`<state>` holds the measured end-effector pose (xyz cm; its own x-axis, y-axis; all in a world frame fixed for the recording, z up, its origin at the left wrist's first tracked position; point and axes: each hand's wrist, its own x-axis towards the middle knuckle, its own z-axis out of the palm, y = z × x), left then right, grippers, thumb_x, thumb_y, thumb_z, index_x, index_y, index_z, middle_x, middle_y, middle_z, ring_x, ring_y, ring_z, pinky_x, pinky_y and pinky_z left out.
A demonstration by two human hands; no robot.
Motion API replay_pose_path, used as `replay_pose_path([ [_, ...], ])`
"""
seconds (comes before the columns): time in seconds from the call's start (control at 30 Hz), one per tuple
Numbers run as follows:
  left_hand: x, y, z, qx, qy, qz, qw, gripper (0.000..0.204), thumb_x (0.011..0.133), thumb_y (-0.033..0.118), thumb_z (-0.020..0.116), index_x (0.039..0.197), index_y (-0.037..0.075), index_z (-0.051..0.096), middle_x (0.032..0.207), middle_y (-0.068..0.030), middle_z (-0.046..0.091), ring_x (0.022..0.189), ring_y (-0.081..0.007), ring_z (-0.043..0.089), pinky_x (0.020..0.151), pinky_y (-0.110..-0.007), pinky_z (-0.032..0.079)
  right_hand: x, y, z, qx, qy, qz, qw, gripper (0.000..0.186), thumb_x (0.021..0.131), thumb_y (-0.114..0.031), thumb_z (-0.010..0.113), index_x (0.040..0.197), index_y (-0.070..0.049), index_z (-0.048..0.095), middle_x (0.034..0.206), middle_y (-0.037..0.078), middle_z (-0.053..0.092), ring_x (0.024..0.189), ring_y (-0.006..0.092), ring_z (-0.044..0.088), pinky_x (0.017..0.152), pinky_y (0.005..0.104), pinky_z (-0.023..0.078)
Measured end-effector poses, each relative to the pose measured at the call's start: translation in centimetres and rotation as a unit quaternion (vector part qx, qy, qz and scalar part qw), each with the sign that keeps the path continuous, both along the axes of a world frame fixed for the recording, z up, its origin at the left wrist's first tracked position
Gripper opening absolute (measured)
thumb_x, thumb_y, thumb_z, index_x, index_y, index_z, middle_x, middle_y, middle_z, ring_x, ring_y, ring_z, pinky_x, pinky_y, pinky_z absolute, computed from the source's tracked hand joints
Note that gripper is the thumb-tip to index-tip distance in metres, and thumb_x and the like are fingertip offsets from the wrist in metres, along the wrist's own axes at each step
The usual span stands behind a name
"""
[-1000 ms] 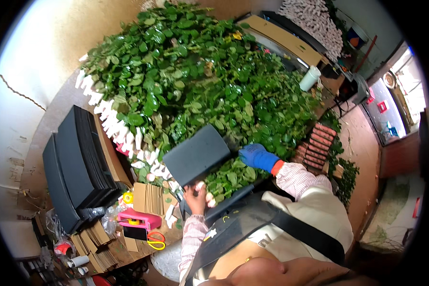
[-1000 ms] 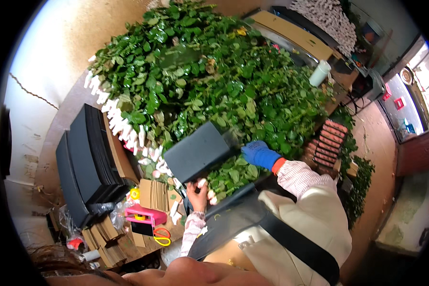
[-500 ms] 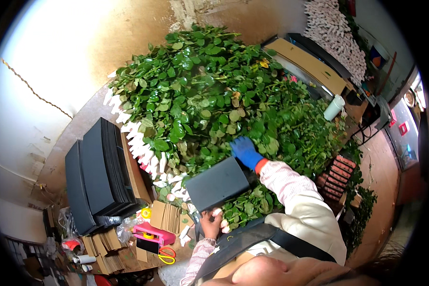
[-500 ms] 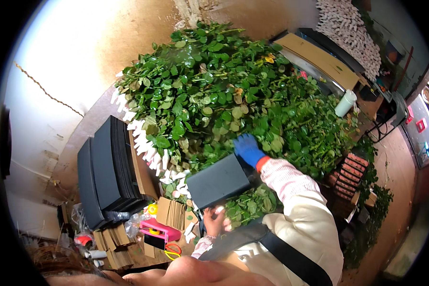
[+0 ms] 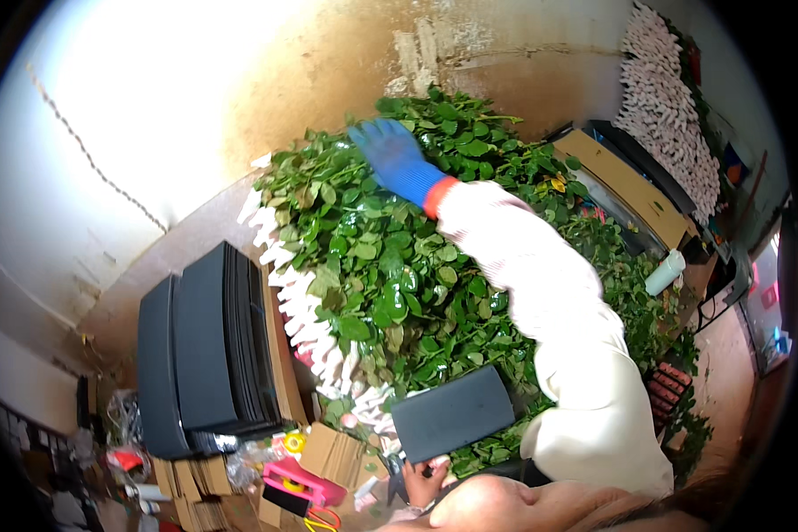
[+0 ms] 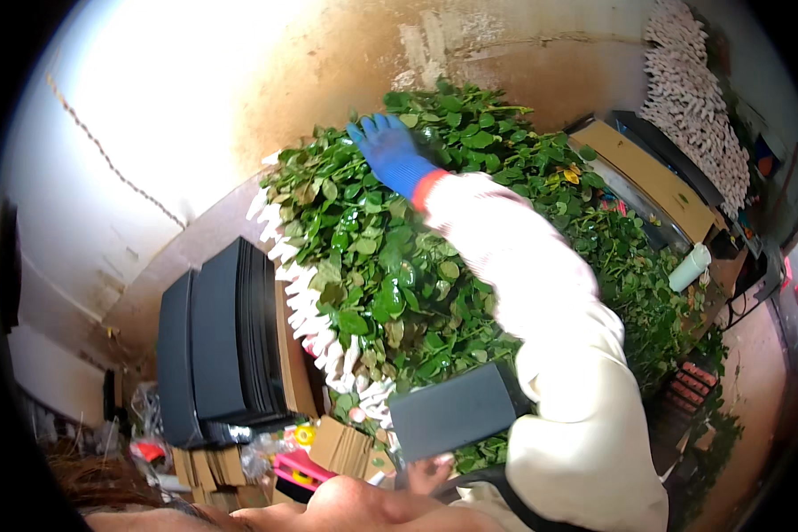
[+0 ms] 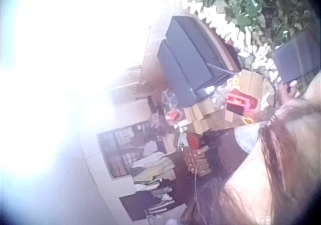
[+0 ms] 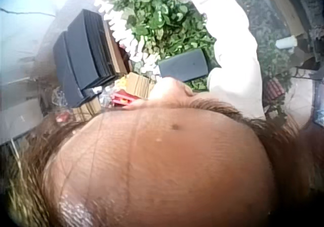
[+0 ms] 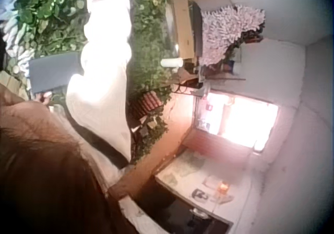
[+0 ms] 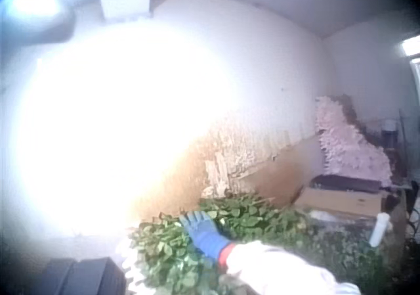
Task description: The person arranges white tulips and green leafy branches into a black rectangular tray. They pick up individual tulips and leaves, place them into the tray, and adjust the arrangement by hand.
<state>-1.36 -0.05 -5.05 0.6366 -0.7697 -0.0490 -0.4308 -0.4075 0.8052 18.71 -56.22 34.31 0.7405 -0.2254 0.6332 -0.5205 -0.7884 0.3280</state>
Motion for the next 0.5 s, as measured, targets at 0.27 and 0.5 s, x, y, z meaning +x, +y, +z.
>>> replay_pose_path([
  [0.27, -0.2, -0.9, 3.4, -0.026, 0.154, 0.1, 0.983, 0.051, 0.073, 0.025, 0.094, 0.114, 0.007, 0.071, 0.123, -0.0111, 0.057, 0.107, -0.0267, 0.057, 0.092, -0.038, 0.047, 6.1, -2.8, -6.8, 0.078, -0.006, -0.041, 0.996, 0.029, 0.098, -0.018, 0.057, 0.125, -0.022, 0.068, 0.102, 0.007, 0.069, 0.1, 0.0274, 0.067, 0.086, 0.0443, 0.05],
  [0.5, -1.1, -2.3, 6.1, -0.048, 0.231, 0.155, 0.959, 0.06, 0.07, 0.016, 0.097, 0.12, 0.005, 0.066, 0.123, -0.0092, 0.053, 0.1, -0.0188, 0.059, 0.086, -0.033, 0.05, 0.7, 2.6, 3.6, -0.044, -0.052, -0.021, 0.997, 0.014, 0.097, -0.02, 0.057, 0.102, -0.019, 0.07, 0.089, 0.005, 0.068, 0.088, 0.0264, 0.067, 0.079, 0.0439, 0.048],
])
